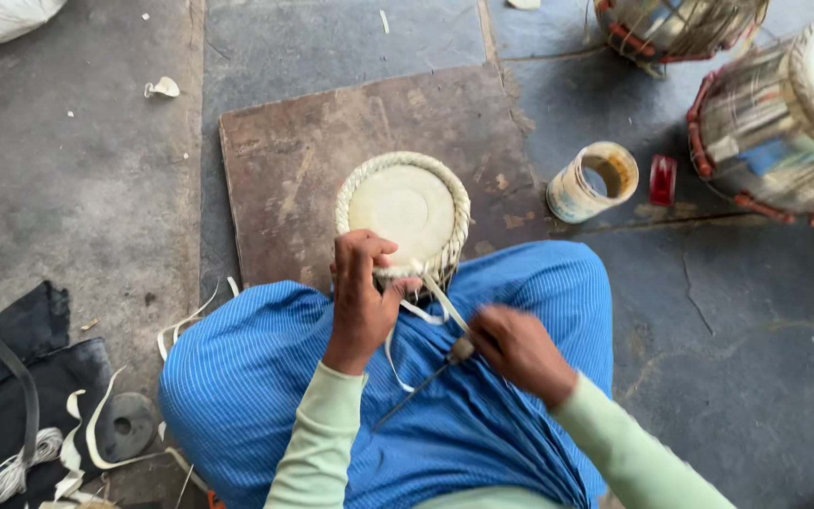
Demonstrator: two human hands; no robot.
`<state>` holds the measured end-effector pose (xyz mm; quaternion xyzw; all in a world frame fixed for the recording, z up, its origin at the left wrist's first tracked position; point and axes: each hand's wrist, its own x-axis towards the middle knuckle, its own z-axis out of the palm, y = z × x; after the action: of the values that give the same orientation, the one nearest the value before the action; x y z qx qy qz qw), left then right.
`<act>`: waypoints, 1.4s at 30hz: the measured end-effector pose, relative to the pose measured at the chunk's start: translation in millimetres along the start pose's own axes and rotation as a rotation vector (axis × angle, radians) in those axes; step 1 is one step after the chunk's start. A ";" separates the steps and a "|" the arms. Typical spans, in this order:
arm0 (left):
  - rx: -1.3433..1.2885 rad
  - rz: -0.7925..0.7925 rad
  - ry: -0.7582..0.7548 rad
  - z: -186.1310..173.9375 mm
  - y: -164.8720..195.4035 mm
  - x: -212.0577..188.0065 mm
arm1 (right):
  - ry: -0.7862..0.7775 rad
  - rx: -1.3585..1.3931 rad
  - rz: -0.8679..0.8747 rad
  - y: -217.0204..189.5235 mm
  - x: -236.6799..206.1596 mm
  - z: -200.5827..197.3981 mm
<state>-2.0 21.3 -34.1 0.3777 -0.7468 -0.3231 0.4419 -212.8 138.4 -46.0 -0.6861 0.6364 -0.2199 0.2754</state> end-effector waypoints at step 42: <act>0.101 0.259 -0.328 -30.4 -2.6 33.4 | -0.113 -0.225 -0.397 1.6 -2.2 19.9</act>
<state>15.3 -12.9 -10.2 0.2425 -0.8662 -0.2831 0.3326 -201.3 142.5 -61.9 -0.8355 0.4930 -0.1586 0.1837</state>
